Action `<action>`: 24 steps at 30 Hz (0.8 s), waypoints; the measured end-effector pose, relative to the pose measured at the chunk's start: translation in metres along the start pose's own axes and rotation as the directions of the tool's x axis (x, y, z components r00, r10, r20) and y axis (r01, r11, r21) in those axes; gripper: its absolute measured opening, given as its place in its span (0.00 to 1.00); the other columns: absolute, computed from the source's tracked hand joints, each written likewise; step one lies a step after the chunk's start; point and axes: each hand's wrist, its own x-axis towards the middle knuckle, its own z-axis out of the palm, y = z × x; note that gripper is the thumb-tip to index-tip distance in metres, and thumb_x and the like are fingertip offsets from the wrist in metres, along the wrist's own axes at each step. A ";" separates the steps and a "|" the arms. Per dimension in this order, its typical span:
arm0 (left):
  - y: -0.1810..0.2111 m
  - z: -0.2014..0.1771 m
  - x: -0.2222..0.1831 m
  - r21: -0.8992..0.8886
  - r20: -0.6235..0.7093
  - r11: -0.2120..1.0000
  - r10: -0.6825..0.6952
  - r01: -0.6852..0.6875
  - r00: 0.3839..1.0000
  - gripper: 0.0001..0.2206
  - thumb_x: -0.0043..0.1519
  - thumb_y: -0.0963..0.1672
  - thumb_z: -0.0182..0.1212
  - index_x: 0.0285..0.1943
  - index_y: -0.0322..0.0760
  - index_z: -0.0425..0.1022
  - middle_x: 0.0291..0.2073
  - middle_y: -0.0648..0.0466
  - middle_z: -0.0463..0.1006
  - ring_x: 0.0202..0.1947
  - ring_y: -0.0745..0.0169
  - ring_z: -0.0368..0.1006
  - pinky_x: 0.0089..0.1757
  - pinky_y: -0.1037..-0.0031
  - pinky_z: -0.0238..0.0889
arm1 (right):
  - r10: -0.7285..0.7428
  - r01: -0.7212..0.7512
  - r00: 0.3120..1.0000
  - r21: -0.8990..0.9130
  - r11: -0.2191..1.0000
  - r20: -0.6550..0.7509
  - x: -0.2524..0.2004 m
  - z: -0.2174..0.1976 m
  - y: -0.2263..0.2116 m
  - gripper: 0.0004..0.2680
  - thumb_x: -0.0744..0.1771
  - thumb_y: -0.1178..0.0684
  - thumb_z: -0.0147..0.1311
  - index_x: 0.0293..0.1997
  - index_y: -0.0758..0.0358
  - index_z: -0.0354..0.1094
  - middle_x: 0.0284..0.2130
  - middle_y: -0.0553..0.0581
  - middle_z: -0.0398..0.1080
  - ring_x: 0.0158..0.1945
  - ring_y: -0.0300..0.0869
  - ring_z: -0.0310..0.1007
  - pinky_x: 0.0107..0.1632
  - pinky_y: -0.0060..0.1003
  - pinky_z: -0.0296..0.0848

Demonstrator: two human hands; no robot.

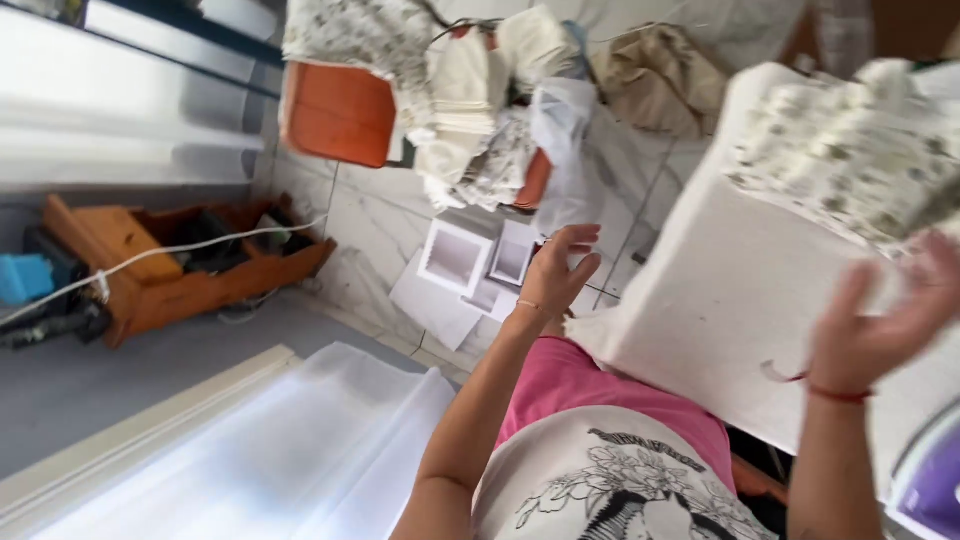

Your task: Ironing and folding small baby garments on an ironing board.

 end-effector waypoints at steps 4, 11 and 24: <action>-0.057 -0.064 0.054 -0.123 -0.236 0.992 -0.017 -0.012 0.972 0.13 0.50 0.45 0.56 0.44 0.46 0.70 0.40 0.59 0.72 0.38 0.69 0.70 0.38 0.78 0.60 | -0.252 0.020 0.902 0.550 0.835 0.351 -0.010 0.037 -0.149 0.06 0.63 0.67 0.47 0.43 0.76 0.59 0.45 0.69 0.60 0.51 0.57 0.58 0.50 0.43 0.62; -0.124 -0.250 0.226 -0.672 -0.641 0.734 -0.507 -0.101 0.576 0.34 0.46 0.51 0.64 0.56 0.27 0.57 0.51 0.37 0.62 0.53 0.42 0.59 0.50 0.57 0.56 | -0.203 -0.321 0.716 0.573 0.754 0.668 -0.025 0.110 -0.251 0.10 0.60 0.61 0.50 0.44 0.66 0.64 0.42 0.59 0.63 0.42 0.46 0.66 0.41 0.31 0.68; -0.142 -0.345 0.290 -0.586 -0.776 0.755 -0.419 -0.294 0.471 0.25 0.44 0.51 0.66 0.43 0.30 0.67 0.36 0.39 0.71 0.37 0.45 0.70 0.36 0.59 0.67 | 0.035 -0.648 0.377 0.237 0.724 0.926 0.000 0.115 -0.284 0.06 0.61 0.59 0.50 0.36 0.62 0.71 0.32 0.57 0.72 0.37 0.40 0.73 0.41 0.33 0.69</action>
